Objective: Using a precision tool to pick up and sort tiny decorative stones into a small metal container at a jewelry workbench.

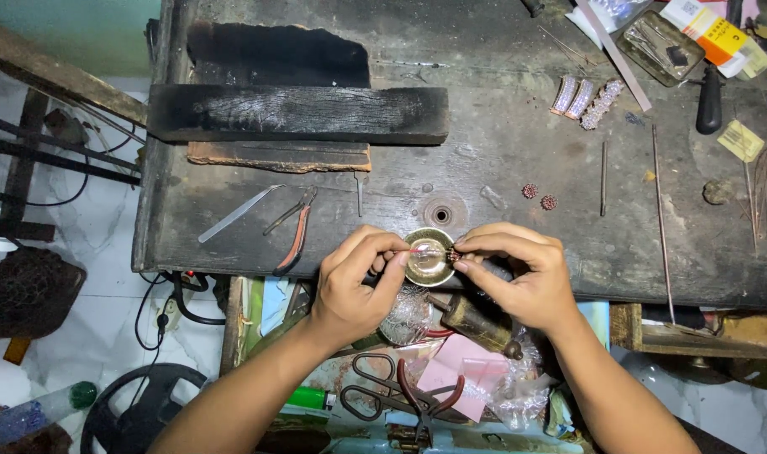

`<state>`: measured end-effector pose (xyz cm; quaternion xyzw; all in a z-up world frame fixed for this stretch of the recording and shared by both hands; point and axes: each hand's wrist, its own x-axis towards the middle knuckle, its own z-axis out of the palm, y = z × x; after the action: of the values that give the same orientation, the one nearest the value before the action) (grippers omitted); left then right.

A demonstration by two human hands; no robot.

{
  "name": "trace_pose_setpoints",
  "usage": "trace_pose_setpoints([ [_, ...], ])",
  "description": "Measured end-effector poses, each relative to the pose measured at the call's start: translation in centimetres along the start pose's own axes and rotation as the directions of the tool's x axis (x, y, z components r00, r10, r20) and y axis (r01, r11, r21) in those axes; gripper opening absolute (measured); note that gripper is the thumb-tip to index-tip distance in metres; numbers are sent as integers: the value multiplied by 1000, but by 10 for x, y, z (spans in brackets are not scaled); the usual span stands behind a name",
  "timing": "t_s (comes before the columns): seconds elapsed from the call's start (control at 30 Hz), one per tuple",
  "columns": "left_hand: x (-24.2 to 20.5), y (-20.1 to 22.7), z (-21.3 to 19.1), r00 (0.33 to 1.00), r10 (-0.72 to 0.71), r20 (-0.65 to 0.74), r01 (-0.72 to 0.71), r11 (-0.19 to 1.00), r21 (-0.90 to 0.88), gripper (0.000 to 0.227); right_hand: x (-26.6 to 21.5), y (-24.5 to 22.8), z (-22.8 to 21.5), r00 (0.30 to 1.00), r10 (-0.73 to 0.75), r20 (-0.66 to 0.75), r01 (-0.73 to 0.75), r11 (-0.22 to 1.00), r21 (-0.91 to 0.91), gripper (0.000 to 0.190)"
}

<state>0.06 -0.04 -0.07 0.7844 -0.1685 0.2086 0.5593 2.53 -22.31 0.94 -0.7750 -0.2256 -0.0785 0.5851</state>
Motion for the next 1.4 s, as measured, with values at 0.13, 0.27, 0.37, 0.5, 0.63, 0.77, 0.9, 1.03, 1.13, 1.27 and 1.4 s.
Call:
trace_pose_setpoints([
  [0.13, 0, 0, 0, 1000, 1, 0, -1, 1000, 1, 4, 0, 0, 0, 1000, 0, 0, 0, 1000, -5, 10],
  [0.27, 2, 1, -2, 1000, -3, 1, 3, 1000, -7, 4, 1, 0, 0, 1000, -17, -6, 17, 1000, -9, 10],
  [0.37, 1, 4, -4, 999, -30, -18, 30, 1000, 5, 4, 0, 0, 0, 999, -28, -14, 28, 999, -14, 10],
  [0.5, -4, 1, -3, 999, -44, -18, 45, 995, 90, 6, -1, -2, -1, 997, -72, -33, 69, 994, -84, 10],
  [0.63, -8, -5, 1, 1000, -10, 10, 8, 993, 116, 7, -6, -1, 2, 970, -221, -98, 215, 974, -69, 11],
  [0.77, -5, -1, -1, 999, -30, -22, 32, 989, 141, 12, -9, -3, 3, 910, -370, -187, 361, 929, -83, 16],
  [0.9, -8, -7, -2, 995, -19, -93, 34, 985, 168, 16, -11, -3, 4, 871, -435, -227, 413, 900, -140, 22],
  [1.03, -11, -11, 5, 990, 13, -141, 12, 985, 171, 16, -2, -7, 4, 883, -413, -223, 392, 910, -131, 25],
  [1.13, -14, -17, 11, 981, 33, -190, -2, 987, 160, 15, 13, -10, 9, 925, -309, -220, 264, 941, -212, 28],
  [1.27, -12, -18, 17, 952, 222, -212, -176, 961, 213, 13, 54, -23, 24, 965, -204, -163, 158, 954, -256, 32],
  [1.4, -9, -16, 15, 930, 303, -209, -249, 936, 249, 14, 103, -19, 43, 979, -202, -14, 191, 944, -267, 33],
])
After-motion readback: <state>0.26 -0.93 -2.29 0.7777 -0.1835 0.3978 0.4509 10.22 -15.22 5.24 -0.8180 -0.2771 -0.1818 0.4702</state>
